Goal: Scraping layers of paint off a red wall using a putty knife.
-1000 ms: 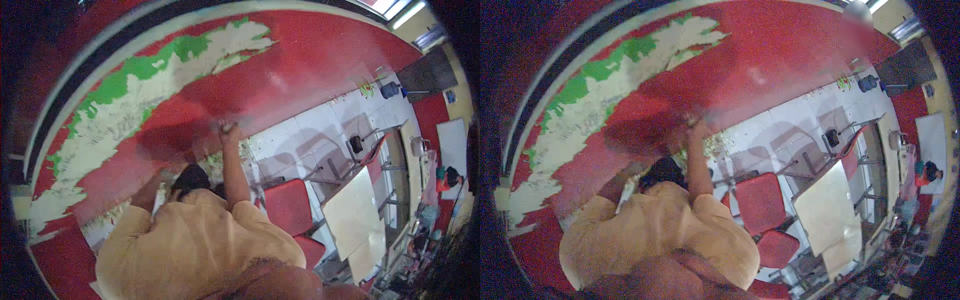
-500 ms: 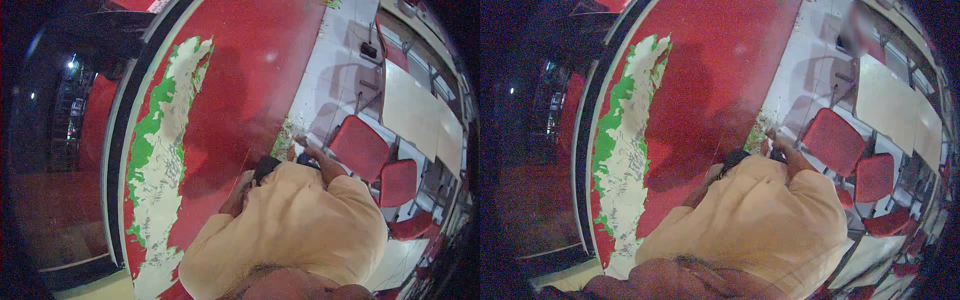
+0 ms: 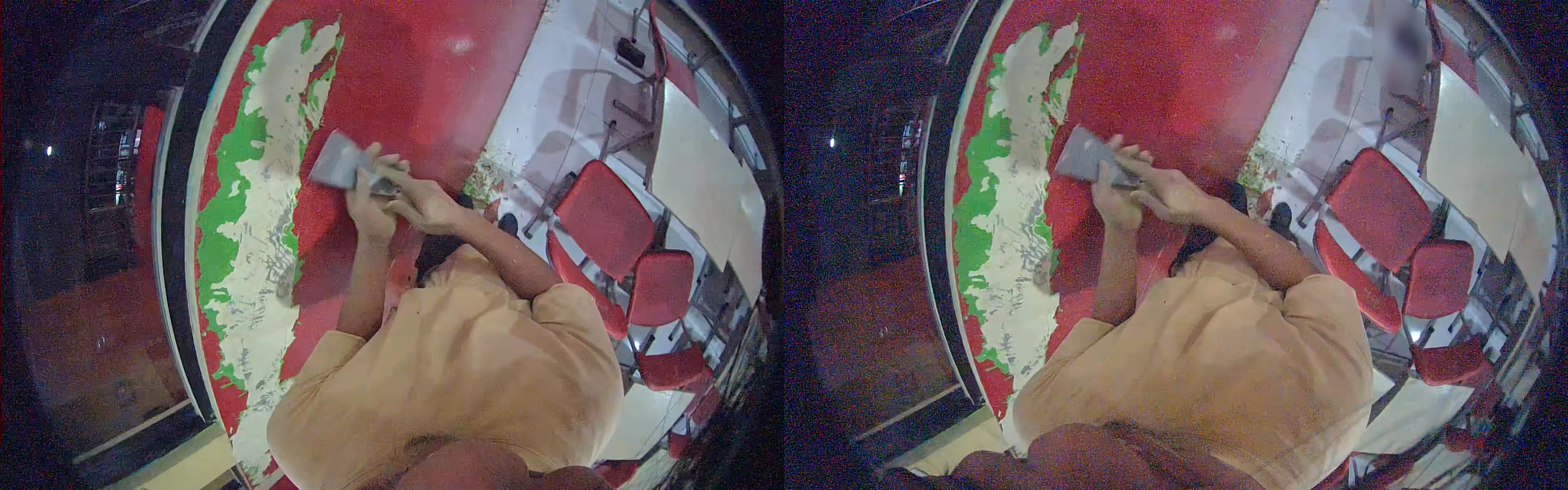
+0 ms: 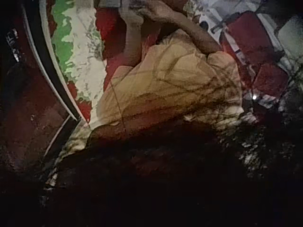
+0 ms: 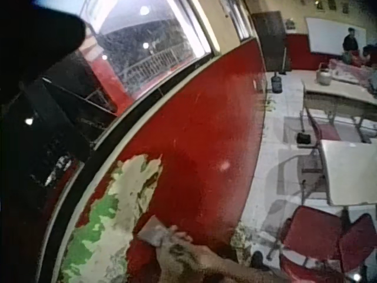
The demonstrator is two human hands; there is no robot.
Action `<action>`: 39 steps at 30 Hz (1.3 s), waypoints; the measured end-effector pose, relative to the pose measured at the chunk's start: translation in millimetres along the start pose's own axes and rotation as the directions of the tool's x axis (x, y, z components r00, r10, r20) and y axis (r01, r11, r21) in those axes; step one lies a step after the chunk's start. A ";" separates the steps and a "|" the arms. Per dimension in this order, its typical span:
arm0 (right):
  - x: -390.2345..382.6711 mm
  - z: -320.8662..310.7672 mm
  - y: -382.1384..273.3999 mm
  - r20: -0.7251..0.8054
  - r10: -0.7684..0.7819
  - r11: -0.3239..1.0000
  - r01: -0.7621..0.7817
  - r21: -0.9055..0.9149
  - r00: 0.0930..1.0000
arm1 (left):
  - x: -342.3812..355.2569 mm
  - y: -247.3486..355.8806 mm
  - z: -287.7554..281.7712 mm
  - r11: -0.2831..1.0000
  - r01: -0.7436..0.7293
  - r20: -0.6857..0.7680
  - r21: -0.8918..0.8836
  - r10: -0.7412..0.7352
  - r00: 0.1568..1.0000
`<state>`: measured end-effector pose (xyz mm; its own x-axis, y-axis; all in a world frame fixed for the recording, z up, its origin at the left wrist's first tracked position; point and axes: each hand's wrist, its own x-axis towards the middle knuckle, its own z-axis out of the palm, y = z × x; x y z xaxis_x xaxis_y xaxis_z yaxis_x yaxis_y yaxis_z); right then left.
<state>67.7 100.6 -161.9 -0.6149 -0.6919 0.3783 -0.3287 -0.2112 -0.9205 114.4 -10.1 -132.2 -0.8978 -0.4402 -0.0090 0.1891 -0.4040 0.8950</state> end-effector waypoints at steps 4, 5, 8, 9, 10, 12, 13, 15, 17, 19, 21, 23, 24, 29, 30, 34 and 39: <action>11.5 4.4 13.5 0.089 0.023 1.000 -0.023 -0.005 0.996 | 13.0 20.2 15.0 0.998 -0.011 -0.228 -0.057 -0.002 0.974; 13.5 7.6 19.2 0.086 0.029 1.000 -0.030 0.005 0.996 | 16.8 21.1 15.4 0.998 -0.008 -0.250 -0.068 -0.009 0.968; 21.9 13.9 28.6 0.028 -0.045 0.999 0.045 0.009 0.999 | 27.7 25.0 10.9 0.996 -0.083 -0.191 0.045 0.090 0.977; 24.0 15.7 31.3 -0.004 -0.076 0.997 0.076 -0.001 0.997 | 29.3 25.0 11.2 0.996 -0.078 -0.196 0.053 0.087 0.977; 26.3 17.2 33.0 -0.036 -0.109 0.994 0.109 -0.013 0.993 | 31.0 26.6 13.0 0.997 -0.067 -0.205 0.031 0.072 0.976; 28.5 15.4 34.2 -0.038 -0.109 0.994 0.108 -0.032 0.993 | 34.0 28.6 15.9 0.999 -0.052 -0.219 0.014 0.054 0.974; 31.3 13.8 34.8 -0.041 -0.112 0.992 0.110 -0.062 0.993 | 37.8 29.5 17.8 0.998 -0.060 -0.226 0.021 0.063 0.972; 41.0 17.6 34.9 -0.051 -0.133 0.989 0.129 -0.077 0.990 | 43.9 32.1 17.8 0.998 -0.065 -0.235 0.028 0.069 0.970; 37.6 16.4 32.0 -0.055 -0.156 0.984 0.150 -0.092 0.986 | 44.3 36.9 18.0 0.998 -0.066 -0.200 0.022 0.070 0.977; 28.7 9.2 29.2 0.034 -0.034 0.990 0.039 -0.138 0.999 | 33.3 25.9 15.2 0.999 -0.046 -0.244 0.003 0.045 0.969; 39.9 4.0 26.9 0.046 -0.052 0.987 0.058 -0.152 0.998 | 41.2 22.1 10.0 1.000 -0.026 -0.279 -0.017 0.021 0.960; 35.0 6.0 29.2 0.068 -0.045 0.987 0.055 -0.153 0.997 | 40.9 25.2 12.9 0.991 -0.136 -0.274 0.002 0.132 0.953; 34.2 7.4 35.1 0.027 -0.098 0.978 0.101 -0.184 0.995 | 42.6 21.4 14.1 0.985 -0.171 -0.263 -0.023 0.159 0.952; 22.3 11.6 39.8 0.083 -0.067 0.981 0.081 -0.177 0.994 | 28.8 7.5 7.2 0.990 -0.128 -0.349 -0.066 0.097 0.932; 24.6 14.3 43.0 0.078 -0.090 0.982 0.102 -0.162 0.993 | 30.0 8.1 5.9 0.992 -0.126 -0.363 -0.025 0.108 0.925; 19.1 17.5 40.4 0.057 -0.076 0.988 0.083 -0.132 0.995 | 23.4 17.9 16.8 0.993 -0.087 -0.309 -0.079 0.059 0.949; 27.5 29.4 32.1 -0.072 -0.176 0.978 0.166 -0.123 0.982 | 26.8 32.5 21.8 0.993 -0.094 -0.326 0.065 0.110 0.939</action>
<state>61.3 54.6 -183.9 -0.5979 -0.5923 0.5401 -0.5118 -0.2364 -0.8259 87.8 -17.5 -93.7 -0.6924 -0.7194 -0.0554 0.2460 -0.3076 0.9192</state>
